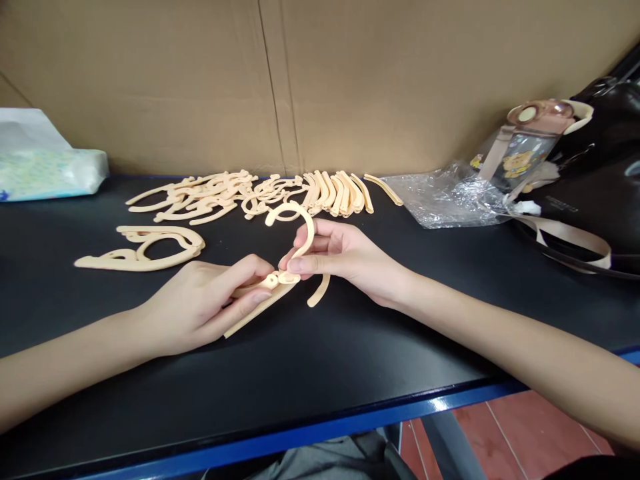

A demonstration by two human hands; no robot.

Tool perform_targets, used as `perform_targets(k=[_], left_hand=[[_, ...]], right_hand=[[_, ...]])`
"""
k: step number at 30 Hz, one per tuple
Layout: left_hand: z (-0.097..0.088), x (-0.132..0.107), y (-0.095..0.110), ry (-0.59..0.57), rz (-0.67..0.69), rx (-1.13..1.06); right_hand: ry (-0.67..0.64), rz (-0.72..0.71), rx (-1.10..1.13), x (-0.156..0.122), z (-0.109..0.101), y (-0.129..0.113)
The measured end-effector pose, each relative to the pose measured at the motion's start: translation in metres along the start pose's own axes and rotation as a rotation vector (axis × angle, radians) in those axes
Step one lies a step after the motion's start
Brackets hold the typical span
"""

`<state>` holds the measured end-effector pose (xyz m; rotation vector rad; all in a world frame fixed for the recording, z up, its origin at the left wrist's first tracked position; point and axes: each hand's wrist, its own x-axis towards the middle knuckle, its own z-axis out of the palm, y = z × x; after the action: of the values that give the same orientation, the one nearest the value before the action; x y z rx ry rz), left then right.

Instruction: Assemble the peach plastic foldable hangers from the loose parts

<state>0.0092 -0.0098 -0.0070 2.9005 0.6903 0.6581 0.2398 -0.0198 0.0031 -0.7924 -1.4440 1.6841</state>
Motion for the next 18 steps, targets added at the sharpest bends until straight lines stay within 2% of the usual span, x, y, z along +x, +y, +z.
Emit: perform_targets(k=[11, 18], left_hand=[[-0.0005, -0.0005, 0.0003, -0.006, 0.044, 0.007], [-0.0003, 0.0009, 0.0052, 0.008, 0.132, 0.088]], right_hand=[[-0.017, 0.027, -0.024, 0.0013, 0.001, 0.0005], [-0.07, 0.057, -0.062, 0.0021, 0.003, 0.0023]])
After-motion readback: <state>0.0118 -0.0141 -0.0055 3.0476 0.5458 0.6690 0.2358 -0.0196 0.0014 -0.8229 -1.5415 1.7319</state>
